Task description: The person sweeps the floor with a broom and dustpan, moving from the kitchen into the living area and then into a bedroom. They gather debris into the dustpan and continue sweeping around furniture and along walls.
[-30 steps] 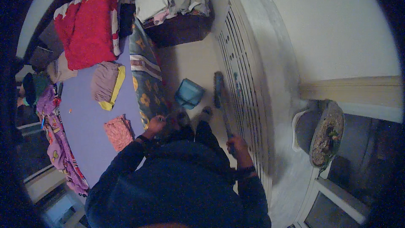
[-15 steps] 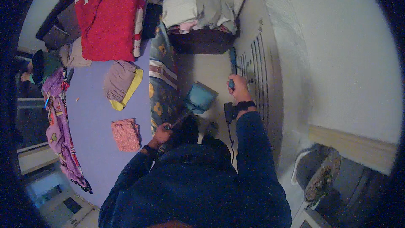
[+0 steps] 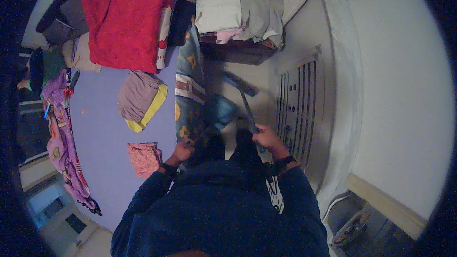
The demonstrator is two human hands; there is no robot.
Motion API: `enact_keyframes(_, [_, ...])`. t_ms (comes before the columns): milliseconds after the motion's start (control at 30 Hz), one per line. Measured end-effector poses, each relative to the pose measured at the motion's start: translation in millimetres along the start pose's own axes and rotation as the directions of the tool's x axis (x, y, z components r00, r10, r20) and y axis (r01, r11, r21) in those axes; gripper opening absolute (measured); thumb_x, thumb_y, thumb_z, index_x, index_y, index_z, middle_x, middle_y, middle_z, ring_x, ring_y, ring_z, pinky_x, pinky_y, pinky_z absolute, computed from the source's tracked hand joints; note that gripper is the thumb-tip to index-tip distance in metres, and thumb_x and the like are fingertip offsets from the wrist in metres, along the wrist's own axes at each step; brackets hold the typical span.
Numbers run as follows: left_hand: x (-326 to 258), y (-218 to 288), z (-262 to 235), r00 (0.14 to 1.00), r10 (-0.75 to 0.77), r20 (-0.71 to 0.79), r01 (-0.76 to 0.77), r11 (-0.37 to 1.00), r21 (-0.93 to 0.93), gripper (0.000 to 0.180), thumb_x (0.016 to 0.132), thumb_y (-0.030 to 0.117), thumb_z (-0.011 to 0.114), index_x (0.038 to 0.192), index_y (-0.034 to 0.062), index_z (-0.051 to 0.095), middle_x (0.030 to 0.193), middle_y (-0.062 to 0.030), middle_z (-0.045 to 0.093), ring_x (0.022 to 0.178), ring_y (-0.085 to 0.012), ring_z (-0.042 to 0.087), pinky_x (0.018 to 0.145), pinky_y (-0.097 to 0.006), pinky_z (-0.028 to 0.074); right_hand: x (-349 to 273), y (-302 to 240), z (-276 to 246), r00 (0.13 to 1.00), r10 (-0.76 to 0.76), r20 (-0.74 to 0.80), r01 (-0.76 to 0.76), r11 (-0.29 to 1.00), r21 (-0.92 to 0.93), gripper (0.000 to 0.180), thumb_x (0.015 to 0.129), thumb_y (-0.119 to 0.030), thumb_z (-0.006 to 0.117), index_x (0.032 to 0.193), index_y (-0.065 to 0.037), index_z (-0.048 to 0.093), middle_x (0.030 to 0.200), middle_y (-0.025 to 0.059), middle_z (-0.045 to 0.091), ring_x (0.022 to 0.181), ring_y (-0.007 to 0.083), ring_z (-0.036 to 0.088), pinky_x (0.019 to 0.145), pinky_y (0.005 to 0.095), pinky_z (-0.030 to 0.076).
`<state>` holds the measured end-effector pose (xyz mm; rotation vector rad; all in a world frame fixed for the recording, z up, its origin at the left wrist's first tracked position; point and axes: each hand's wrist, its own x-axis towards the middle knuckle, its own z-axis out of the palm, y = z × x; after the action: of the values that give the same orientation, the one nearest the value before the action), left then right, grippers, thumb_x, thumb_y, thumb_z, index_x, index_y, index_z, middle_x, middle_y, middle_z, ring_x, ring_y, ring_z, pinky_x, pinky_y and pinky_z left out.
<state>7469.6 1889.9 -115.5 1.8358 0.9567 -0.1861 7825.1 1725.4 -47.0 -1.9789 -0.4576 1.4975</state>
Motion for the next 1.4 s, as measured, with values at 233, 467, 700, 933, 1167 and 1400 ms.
enact_keyframes(233, [9.8, -15.6, 19.1, 0.984, -0.117, -0.131, 0.071, 0.948, -0.312, 0.017, 0.069, 0.015, 0.062, 0.085, 0.0084, 0.062, 0.082, -0.0135, 0.064, 0.079, -0.0302, 0.063, 0.070, -0.035, 0.049, 110.5, -43.5, 15.0, 0.971, -0.225, 0.074, 0.235, 0.866, -0.441, 0.047, 0.072, -0.014, 0.058, 0.118, -0.005, 0.054, 0.090, 0.0160, 0.065, 0.079, 0.0311, 0.063, 0.071, 0.0416, 0.050])
enact_keyframes(467, [10.5, 6.7, 28.6, 0.984, -0.066, -0.163, 0.066, 0.998, -0.002, 0.018, 0.068, 0.012, 0.061, 0.085, 0.0071, 0.061, 0.080, -0.0103, 0.063, 0.083, -0.0284, 0.063, 0.074, -0.034, 0.049, 84.2, -8.4, 3.9, 0.978, -0.014, 0.206, 0.162, 0.670, -0.724, 0.041, 0.071, -0.011, 0.054, 0.111, -0.006, 0.057, 0.100, 0.0205, 0.063, 0.095, 0.0385, 0.059, 0.080, 0.0448, 0.048])
enact_keyframes(700, [39.4, 8.2, 18.9, 0.977, -0.203, -0.066, 0.180, 0.950, -0.255, 0.019, 0.065, 0.013, 0.062, 0.083, 0.0075, 0.062, 0.081, -0.0104, 0.064, 0.082, -0.0263, 0.063, 0.072, -0.035, 0.050, -5.1, 17.0, -73.5, 0.998, 0.060, -0.036, -0.069, 0.893, -0.444, 0.053, 0.067, -0.012, 0.059, 0.120, -0.010, 0.056, 0.099, 0.0205, 0.063, 0.095, 0.0365, 0.060, 0.081, 0.0415, 0.048])
enact_keyframes(933, [58.9, 30.9, 13.7, 0.996, -0.077, -0.045, 0.078, 0.997, 0.016, 0.019, 0.065, 0.018, 0.066, 0.081, 0.0083, 0.062, 0.080, -0.0091, 0.064, 0.081, -0.0255, 0.063, 0.074, -0.032, 0.050, 61.5, 60.1, -75.7, 0.957, -0.095, -0.274, -0.100, 0.780, -0.617, 0.056, 0.066, -0.014, 0.059, 0.122, -0.011, 0.055, 0.090, 0.0210, 0.065, 0.082, 0.0351, 0.064, 0.074, 0.0389, 0.050])
enact_keyframes(1167, [72.2, 44.8, 13.8, 0.957, -0.291, -0.003, 0.290, 0.956, -0.035, 0.022, 0.065, 0.023, 0.070, 0.081, 0.0100, 0.062, 0.088, -0.0099, 0.065, 0.087, -0.0238, 0.063, 0.079, -0.032, 0.049, 22.1, 73.6, -100.8, 0.989, -0.039, -0.140, -0.016, 0.928, -0.371, 0.055, 0.067, -0.013, 0.059, 0.122, -0.011, 0.056, 0.077, 0.0153, 0.064, 0.067, 0.0265, 0.063, 0.061, 0.0381, 0.048])
enact_keyframes(1400, [76.4, 26.2, 16.9, 0.995, -0.058, -0.076, 0.071, 0.979, 0.191, 0.028, 0.066, 0.028, 0.071, 0.085, 0.0098, 0.061, 0.083, -0.0108, 0.066, 0.082, -0.0280, 0.064, 0.073, -0.035, 0.050, 59.2, 68.8, -106.4, 0.982, 0.032, -0.187, -0.102, 0.919, -0.381, 0.056, 0.069, -0.013, 0.060, 0.124, -0.011, 0.054, 0.083, 0.0177, 0.064, 0.065, 0.0269, 0.062, 0.060, 0.0384, 0.050])
